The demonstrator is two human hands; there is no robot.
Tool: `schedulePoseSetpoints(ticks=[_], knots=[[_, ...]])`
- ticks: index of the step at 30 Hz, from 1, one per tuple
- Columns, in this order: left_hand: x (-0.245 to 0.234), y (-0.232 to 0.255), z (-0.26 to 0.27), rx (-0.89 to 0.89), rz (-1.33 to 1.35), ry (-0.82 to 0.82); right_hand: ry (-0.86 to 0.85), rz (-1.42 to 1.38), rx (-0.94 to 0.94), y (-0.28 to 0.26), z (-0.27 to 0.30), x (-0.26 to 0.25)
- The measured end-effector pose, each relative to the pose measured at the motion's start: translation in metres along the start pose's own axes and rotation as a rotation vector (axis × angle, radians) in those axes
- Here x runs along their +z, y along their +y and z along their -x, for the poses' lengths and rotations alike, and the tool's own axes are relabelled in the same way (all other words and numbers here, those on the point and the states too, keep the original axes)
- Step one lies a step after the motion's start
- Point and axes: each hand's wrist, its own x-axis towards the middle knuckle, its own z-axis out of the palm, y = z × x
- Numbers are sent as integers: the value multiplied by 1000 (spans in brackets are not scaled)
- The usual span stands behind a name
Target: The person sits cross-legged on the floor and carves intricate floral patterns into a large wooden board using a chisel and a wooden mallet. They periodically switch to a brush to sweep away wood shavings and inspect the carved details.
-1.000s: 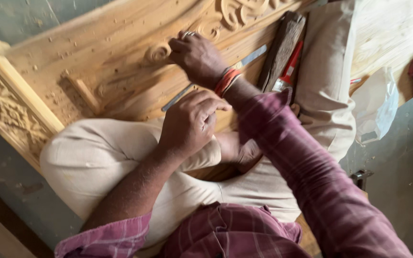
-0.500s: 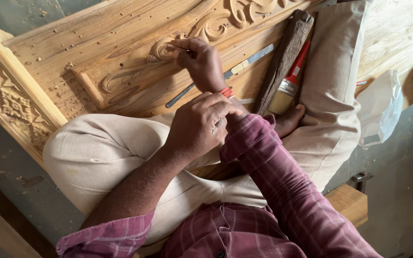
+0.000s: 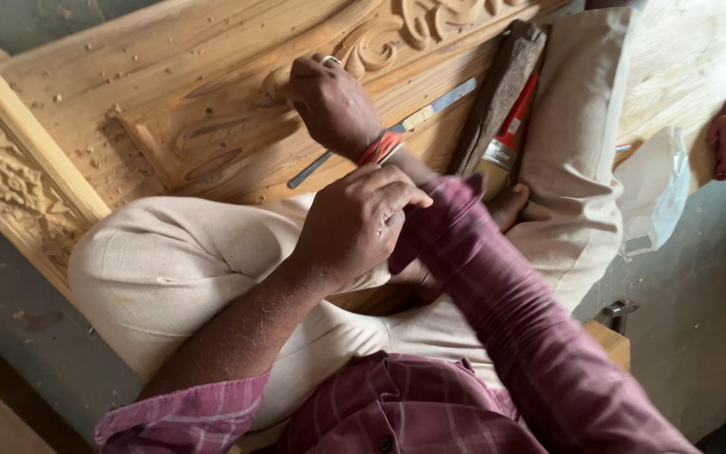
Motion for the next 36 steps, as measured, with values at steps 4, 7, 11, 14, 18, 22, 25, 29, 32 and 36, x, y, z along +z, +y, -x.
schedulePoseSetpoints(ticks=[4,7,11,14,18,22,25,29,32,36], knots=[[-8,4,-3,-13,-8,61,-88,91,-85,11,-18,-21],[-9,-2,0,18,-30,170,15,83,38,-2,-13,-3],[-6,-4,2,-45,-39,159,42,23,-72,-2,-4,-4],[-3,3,-8,-58,-6,84,-193,281,-160,24,-16,-30],[-7,4,1,-6,-26,111,-78,126,-138,21,-20,-8],[-5,1,3,-61,24,92,-25,267,-246,23,0,-5],[-5,1,0,-43,-9,90,-63,470,-328,44,-6,-41],[-2,0,-1,-3,-30,73,-38,572,-278,54,-13,-70],[-1,2,0,2,-40,66,-36,248,-166,26,-5,-39],[-5,1,1,-49,-34,23,50,456,-371,22,1,-25]])
